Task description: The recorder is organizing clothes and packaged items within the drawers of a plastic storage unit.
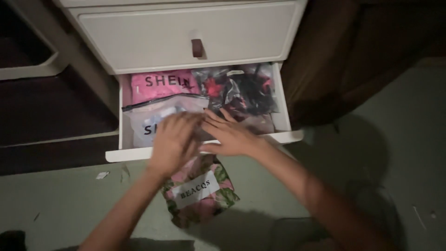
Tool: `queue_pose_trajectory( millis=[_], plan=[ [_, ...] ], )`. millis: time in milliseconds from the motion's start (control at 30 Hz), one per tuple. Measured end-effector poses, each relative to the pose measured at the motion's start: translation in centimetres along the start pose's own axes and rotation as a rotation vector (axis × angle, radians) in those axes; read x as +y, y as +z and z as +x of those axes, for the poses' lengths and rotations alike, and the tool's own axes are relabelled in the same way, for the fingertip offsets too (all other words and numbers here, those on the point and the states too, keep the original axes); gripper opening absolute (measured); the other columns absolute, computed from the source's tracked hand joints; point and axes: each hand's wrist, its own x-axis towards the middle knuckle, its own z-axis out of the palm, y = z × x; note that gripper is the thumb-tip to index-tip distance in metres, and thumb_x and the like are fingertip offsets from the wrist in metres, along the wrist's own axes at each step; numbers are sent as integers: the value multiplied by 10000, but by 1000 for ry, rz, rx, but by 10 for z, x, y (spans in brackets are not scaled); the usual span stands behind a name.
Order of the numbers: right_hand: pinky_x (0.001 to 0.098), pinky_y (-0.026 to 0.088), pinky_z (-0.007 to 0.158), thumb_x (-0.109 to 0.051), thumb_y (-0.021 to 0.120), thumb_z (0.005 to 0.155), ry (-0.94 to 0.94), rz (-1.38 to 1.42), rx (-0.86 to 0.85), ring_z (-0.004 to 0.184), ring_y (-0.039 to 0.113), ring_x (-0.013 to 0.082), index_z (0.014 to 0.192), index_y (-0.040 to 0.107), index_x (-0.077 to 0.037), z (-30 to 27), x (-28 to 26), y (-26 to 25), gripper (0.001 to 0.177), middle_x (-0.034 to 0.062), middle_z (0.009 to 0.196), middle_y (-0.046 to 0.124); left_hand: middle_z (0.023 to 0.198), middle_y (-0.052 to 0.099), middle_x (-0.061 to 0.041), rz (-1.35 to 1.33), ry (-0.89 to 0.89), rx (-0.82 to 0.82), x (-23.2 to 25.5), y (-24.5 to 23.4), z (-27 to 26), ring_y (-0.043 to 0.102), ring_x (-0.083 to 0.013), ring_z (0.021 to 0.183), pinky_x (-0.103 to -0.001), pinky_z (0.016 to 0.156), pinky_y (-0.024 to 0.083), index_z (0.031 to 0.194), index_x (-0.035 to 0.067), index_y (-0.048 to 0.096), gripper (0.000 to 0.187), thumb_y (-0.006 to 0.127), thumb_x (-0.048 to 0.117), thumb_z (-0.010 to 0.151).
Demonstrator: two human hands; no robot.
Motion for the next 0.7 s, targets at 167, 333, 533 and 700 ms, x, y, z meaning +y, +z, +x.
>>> queue_pose_trajectory(
  millis=[167, 333, 533, 700],
  plan=[
    [578, 337, 1206, -214, 701, 876, -87, -76, 186, 1367, 565, 328, 1063, 722, -30, -29, -11, -25, 263, 157, 1202, 727, 1329, 606, -165, -284, 188, 51, 46, 21, 3, 553, -389, 1265, -492, 1060, 420, 1368, 33, 544, 610, 684, 54, 775],
    [510, 480, 1095, -139, 747, 851, -170, -99, 345, 1122, 681, 313, 982, 740, -12, -81, -7, -34, 183, 153, 1103, 743, 1389, 589, -182, -494, 210, -11, 78, 33, -7, 554, -387, 1306, -465, 1123, 447, 1467, 37, 495, 652, 634, -8, 832],
    [491, 536, 994, -56, 799, 808, -165, -118, 480, 1081, 686, 341, 991, 709, 28, -130, -1, -51, 220, 155, 1059, 721, 1540, 461, -236, -519, 386, -81, 112, 58, 3, 464, -432, 1414, -503, 1195, 367, 1517, -40, 398, 765, 625, -17, 786],
    [521, 520, 957, -36, 798, 799, -24, -186, 537, 1077, 641, 386, 1040, 694, 53, -186, 21, -51, 278, 185, 1089, 687, 1604, 409, -233, -526, 471, -113, 148, 86, 31, 428, -410, 1452, -518, 1219, 317, 1534, -36, 392, 743, 619, 4, 827]
  ],
)
